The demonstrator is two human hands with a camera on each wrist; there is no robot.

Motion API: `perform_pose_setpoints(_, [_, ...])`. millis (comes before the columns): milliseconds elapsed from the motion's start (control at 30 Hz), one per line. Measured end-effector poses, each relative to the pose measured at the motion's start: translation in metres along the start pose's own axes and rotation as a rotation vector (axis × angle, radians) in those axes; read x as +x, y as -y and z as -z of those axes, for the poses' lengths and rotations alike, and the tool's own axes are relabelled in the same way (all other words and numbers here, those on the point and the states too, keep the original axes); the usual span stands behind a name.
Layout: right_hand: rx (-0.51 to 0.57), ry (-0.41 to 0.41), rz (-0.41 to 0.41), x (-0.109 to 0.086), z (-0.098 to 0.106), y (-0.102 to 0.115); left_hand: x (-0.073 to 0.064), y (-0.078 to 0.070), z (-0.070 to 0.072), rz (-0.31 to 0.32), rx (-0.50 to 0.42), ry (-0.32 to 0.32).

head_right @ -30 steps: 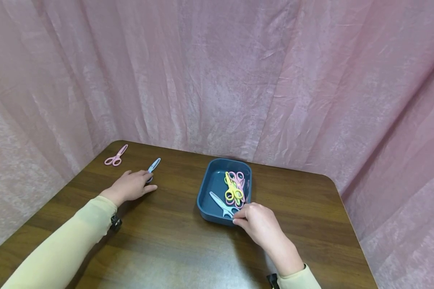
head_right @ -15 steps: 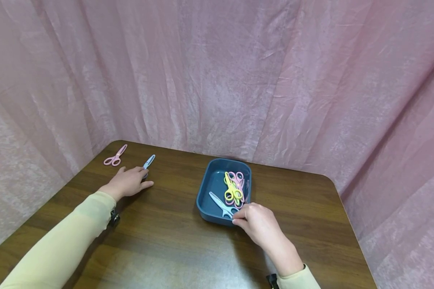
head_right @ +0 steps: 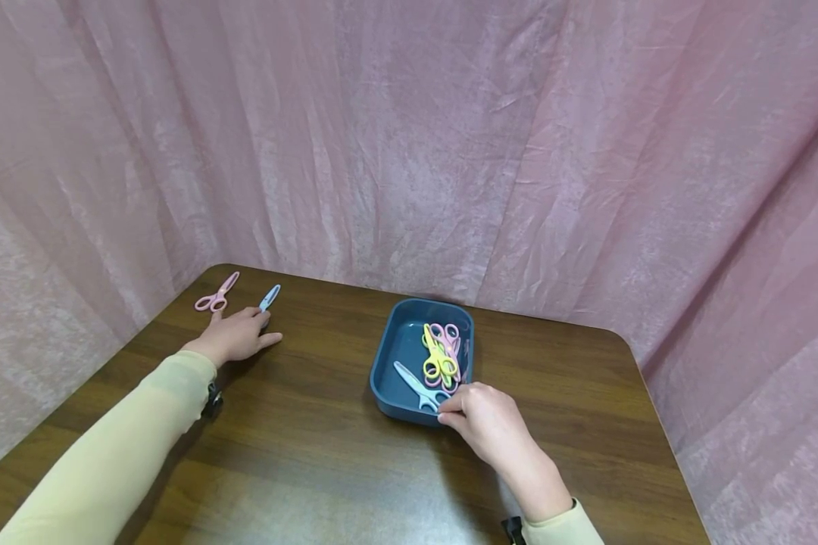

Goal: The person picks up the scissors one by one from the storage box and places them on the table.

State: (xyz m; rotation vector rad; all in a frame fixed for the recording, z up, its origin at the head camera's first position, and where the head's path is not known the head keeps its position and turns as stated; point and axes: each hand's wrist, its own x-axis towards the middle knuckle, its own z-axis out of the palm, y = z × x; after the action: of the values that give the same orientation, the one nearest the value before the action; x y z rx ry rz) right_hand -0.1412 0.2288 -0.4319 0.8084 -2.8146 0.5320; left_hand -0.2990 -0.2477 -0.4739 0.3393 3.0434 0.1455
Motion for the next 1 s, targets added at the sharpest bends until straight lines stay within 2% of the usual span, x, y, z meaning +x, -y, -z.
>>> perform_pose_setpoints(467, [0.004, 0.005, -0.001, 0.0, 0.0, -0.001, 0.002, 0.009, 0.012, 0.042, -0.024, 0.049])
perform_pose_setpoints(800, [0.005, 0.009, -0.012, 0.0, 0.0, -0.001, 0.009, 0.024, 0.008, 0.04, -0.008, 0.016])
perform_pose_setpoints(1000, [-0.004, 0.005, -0.007, 0.001, -0.001, -0.001, 0.01, 0.028, 0.007, 0.042, -0.013, 0.016])
